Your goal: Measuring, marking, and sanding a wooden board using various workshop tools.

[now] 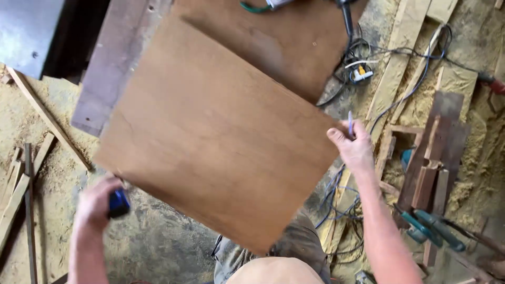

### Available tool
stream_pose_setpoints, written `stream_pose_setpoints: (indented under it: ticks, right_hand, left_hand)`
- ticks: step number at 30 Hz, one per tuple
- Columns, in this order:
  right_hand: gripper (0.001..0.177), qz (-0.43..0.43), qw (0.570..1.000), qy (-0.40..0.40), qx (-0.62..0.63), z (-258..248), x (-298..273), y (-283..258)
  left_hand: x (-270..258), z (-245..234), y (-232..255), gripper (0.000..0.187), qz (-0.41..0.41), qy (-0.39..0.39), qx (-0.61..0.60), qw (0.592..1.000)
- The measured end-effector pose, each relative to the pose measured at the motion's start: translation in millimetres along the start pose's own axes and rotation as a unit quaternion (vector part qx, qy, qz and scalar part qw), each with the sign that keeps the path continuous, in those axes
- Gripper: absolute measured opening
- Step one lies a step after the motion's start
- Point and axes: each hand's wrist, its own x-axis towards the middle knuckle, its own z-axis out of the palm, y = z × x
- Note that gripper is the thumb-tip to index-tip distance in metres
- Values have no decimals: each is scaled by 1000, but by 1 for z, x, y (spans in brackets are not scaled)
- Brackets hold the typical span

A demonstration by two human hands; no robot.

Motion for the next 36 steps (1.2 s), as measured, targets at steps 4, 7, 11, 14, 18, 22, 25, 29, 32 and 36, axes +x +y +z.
stream_pose_setpoints:
  ticks: [4,7,11,14,18,22,25,29,32,36]
  right_hand:
    - [47,143,989,-47,1,-5,-76,-9]
    - [34,148,984,-51,80,-4,-136,59]
    - [38,229,959,-165,30,-12,-226,76]
    - [46,339,906,-253,32,-9,-266,56]
    - [50,349,903,-223,114,10,-277,37]
    - [33,277,925,-221,141,62,-284,36]
    - [27,249,938,-221,99,108,-287,36]
    - [37,221,944,-232,-82,134,-272,0]
    - [45,218,943,-148,-203,124,-258,-27]
    - [42,116,989,-78,-42,102,-244,6]
  left_hand:
    - [57,-9,-15,33,128,-5,-55,990]
    - [53,6,-8,46,200,0,-73,977]
    - [7,47,26,60,220,-5,-13,975]
    - [26,59,46,59,235,22,85,968]
    - [46,65,85,60,268,-11,145,952]
    - [16,95,135,43,333,-14,123,935]
    - [38,113,168,14,392,-68,46,917]
    - [194,150,187,56,560,-16,-1,828]
    - [84,158,161,59,691,209,247,646]
    - [77,93,148,65,629,239,300,676]
